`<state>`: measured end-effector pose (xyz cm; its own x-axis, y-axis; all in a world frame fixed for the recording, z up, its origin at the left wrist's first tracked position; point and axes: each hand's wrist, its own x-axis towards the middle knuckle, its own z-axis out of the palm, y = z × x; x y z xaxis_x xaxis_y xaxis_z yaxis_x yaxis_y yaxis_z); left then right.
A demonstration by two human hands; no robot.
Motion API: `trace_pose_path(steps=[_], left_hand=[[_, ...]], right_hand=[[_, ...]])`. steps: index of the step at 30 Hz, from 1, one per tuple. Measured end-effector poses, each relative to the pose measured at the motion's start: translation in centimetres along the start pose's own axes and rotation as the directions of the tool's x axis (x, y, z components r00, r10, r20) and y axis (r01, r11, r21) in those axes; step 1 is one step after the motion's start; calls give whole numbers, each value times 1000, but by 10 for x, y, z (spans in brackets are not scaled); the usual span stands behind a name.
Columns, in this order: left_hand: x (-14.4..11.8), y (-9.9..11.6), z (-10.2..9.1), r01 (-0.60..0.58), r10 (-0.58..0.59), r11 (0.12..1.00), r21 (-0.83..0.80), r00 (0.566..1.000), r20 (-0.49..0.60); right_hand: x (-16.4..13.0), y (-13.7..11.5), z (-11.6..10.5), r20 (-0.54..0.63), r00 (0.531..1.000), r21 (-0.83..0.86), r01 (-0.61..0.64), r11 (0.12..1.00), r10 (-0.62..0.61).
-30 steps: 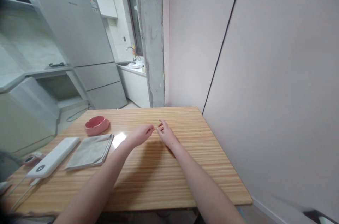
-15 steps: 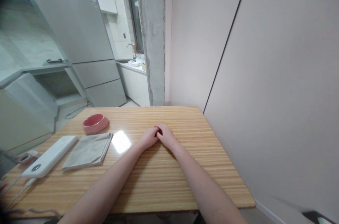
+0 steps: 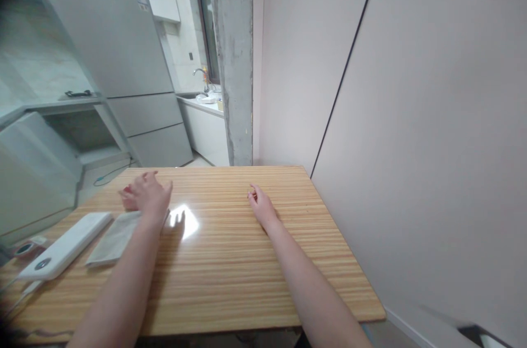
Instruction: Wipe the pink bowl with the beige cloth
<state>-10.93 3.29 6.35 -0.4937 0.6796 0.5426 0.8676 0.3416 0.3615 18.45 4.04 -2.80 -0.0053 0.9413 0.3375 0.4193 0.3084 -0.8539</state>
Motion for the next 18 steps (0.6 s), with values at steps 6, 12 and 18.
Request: trace_pose_path(steps=[6, 12, 18], left_hand=[[11, -53, 19, 65, -90, 987, 145, 981, 172], [1, -10, 16, -255, 306, 933, -253, 932, 192], [-67, 68, 20, -516, 746, 625, -585, 615, 255]], right_hand=[[0, 5, 9, 68, 998, 82, 0, 997, -5], [4, 6, 7, -72, 994, 168, -69, 983, 82], [2, 2, 4, -171, 984, 227, 0, 974, 40]])
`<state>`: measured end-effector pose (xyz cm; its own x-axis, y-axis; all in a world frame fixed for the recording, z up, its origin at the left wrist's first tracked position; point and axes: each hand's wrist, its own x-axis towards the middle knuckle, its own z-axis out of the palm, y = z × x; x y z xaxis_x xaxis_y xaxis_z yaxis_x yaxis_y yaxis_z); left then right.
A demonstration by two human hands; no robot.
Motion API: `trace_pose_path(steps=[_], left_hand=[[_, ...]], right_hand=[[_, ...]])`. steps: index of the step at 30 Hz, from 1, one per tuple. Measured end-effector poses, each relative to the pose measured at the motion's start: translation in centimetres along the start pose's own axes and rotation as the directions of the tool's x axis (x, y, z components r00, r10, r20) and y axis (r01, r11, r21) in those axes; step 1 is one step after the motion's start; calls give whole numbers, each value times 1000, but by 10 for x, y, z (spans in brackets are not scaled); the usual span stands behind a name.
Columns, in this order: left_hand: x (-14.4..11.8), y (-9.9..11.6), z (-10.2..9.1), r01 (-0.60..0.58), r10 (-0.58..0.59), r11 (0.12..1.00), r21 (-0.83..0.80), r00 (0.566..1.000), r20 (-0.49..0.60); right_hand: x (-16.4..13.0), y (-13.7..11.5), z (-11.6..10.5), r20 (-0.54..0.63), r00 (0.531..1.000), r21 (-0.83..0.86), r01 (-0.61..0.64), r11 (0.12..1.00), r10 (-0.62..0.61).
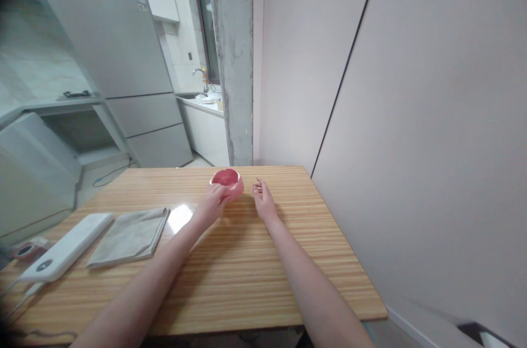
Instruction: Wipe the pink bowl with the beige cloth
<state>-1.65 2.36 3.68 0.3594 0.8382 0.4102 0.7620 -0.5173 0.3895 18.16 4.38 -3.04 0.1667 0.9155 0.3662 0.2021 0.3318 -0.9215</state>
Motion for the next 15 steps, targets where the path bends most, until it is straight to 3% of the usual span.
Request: trace_pose_path(steps=[4, 9, 12, 15], left_hand=[[-11, 13, 29, -181, 186, 983, -46, 968, 169], [-16, 2, 40, -199, 208, 977, -71, 965, 157], [-13, 8, 36, -203, 221, 972, -119, 962, 162], [-14, 13, 10, -203, 226, 967, -155, 962, 151]], right_hand=[[-1, -8, -2, 86, 992, -13, 95, 995, -94], [-1, -14, -2, 128, 973, -112, 207, 972, -192], [-2, -15, -1, 114, 974, -118, 208, 971, -195], [-3, -15, -1, 133, 973, -118, 207, 971, -191]])
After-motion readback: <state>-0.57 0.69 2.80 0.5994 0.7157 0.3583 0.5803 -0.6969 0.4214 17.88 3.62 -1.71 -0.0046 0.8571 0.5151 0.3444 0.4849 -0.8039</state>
